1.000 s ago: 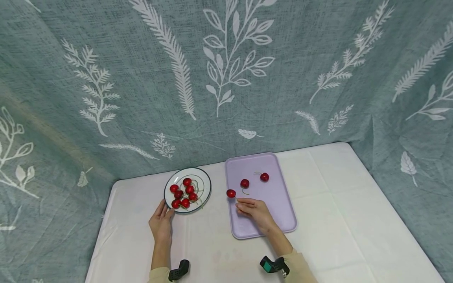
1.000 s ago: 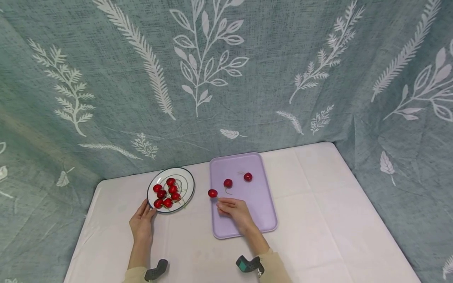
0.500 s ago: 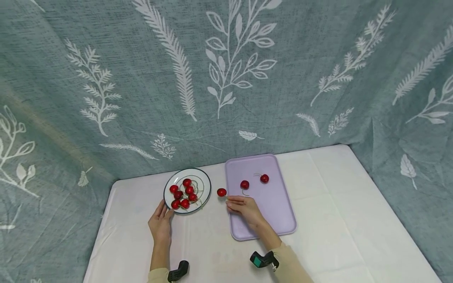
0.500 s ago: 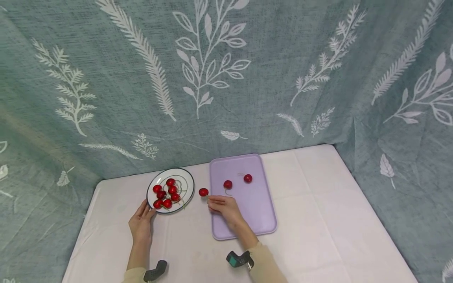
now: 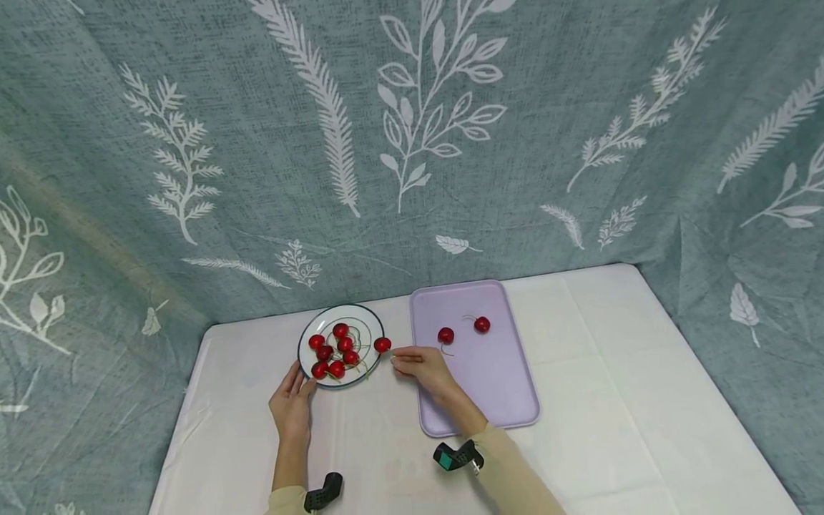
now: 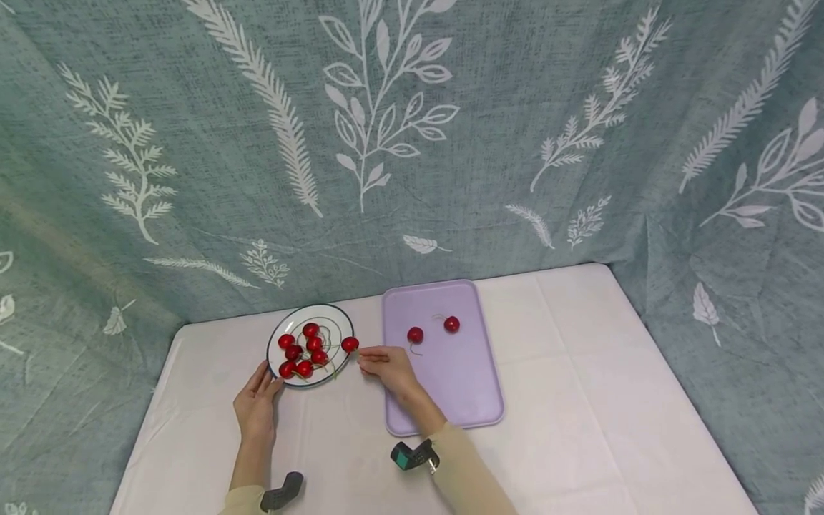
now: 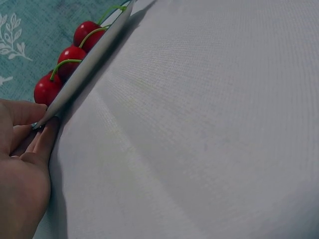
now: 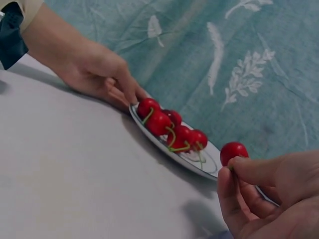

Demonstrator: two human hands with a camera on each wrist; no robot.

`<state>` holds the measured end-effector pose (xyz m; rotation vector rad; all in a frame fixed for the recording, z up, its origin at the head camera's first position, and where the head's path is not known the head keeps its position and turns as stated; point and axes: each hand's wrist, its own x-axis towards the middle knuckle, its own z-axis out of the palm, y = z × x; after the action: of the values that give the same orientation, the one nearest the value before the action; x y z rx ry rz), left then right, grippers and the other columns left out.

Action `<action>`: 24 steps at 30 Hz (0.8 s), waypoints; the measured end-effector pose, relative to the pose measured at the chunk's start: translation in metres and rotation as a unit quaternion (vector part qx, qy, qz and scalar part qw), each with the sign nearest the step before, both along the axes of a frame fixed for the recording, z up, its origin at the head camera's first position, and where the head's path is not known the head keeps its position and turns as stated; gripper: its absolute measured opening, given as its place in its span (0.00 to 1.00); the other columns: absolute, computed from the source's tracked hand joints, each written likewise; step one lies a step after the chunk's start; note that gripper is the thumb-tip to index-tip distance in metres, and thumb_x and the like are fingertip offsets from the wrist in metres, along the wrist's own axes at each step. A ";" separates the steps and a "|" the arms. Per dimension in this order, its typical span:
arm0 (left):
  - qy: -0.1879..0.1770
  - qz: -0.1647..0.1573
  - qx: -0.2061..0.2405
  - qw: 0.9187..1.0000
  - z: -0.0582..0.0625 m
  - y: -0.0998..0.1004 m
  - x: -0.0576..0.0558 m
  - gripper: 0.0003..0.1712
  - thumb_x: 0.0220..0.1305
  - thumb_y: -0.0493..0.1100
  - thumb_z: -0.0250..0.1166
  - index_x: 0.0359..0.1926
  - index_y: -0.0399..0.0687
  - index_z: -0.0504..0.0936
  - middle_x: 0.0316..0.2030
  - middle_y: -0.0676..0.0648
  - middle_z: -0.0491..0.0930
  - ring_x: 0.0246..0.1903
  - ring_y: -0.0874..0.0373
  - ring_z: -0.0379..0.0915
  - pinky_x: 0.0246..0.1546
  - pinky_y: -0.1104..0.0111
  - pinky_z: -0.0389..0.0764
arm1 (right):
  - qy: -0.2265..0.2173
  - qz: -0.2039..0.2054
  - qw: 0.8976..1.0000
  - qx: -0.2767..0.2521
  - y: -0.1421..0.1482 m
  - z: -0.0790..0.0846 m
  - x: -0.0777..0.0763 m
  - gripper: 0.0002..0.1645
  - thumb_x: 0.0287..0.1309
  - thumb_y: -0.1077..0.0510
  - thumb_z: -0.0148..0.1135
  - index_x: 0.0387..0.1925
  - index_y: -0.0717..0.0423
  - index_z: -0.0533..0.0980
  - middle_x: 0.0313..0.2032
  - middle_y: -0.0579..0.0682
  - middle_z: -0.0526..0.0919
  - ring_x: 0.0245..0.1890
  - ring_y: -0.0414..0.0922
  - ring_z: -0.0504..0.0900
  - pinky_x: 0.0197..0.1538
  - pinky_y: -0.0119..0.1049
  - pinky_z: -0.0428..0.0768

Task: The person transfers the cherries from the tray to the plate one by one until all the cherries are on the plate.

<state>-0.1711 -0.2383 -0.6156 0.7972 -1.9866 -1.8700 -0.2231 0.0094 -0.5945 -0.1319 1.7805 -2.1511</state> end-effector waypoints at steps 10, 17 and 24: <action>0.002 -0.003 0.009 1.000 -0.001 -0.001 0.000 0.33 0.65 0.30 0.59 0.71 0.38 0.65 0.68 0.39 0.66 0.67 0.48 0.63 0.57 0.78 0.74 | 0.033 0.027 0.998 0.043 -0.032 0.011 -0.016 0.15 0.60 0.70 0.62 0.48 0.76 0.79 0.42 0.67 0.84 0.34 0.41 0.85 0.45 0.36 0.87; -0.002 -0.010 0.003 1.000 -0.003 0.000 0.003 0.33 0.66 0.31 0.60 0.71 0.39 0.65 0.68 0.39 0.66 0.67 0.49 0.64 0.57 0.79 0.73 | 0.036 0.018 0.996 0.075 -0.039 0.005 -0.022 0.14 0.59 0.71 0.62 0.46 0.76 0.79 0.41 0.68 0.85 0.33 0.42 0.85 0.42 0.33 0.87; 0.003 -0.006 0.002 1.000 -0.002 -0.001 0.005 0.32 0.66 0.32 0.60 0.70 0.39 0.65 0.68 0.39 0.67 0.67 0.48 0.64 0.56 0.80 0.74 | 0.045 0.014 0.996 0.078 -0.045 0.006 -0.028 0.13 0.58 0.72 0.62 0.45 0.77 0.80 0.39 0.68 0.85 0.32 0.43 0.85 0.41 0.35 0.88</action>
<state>-0.1664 -0.2391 -0.6178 0.7828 -1.9897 -1.8801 -0.2511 -0.0360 -0.5881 -0.2161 1.9766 -2.0078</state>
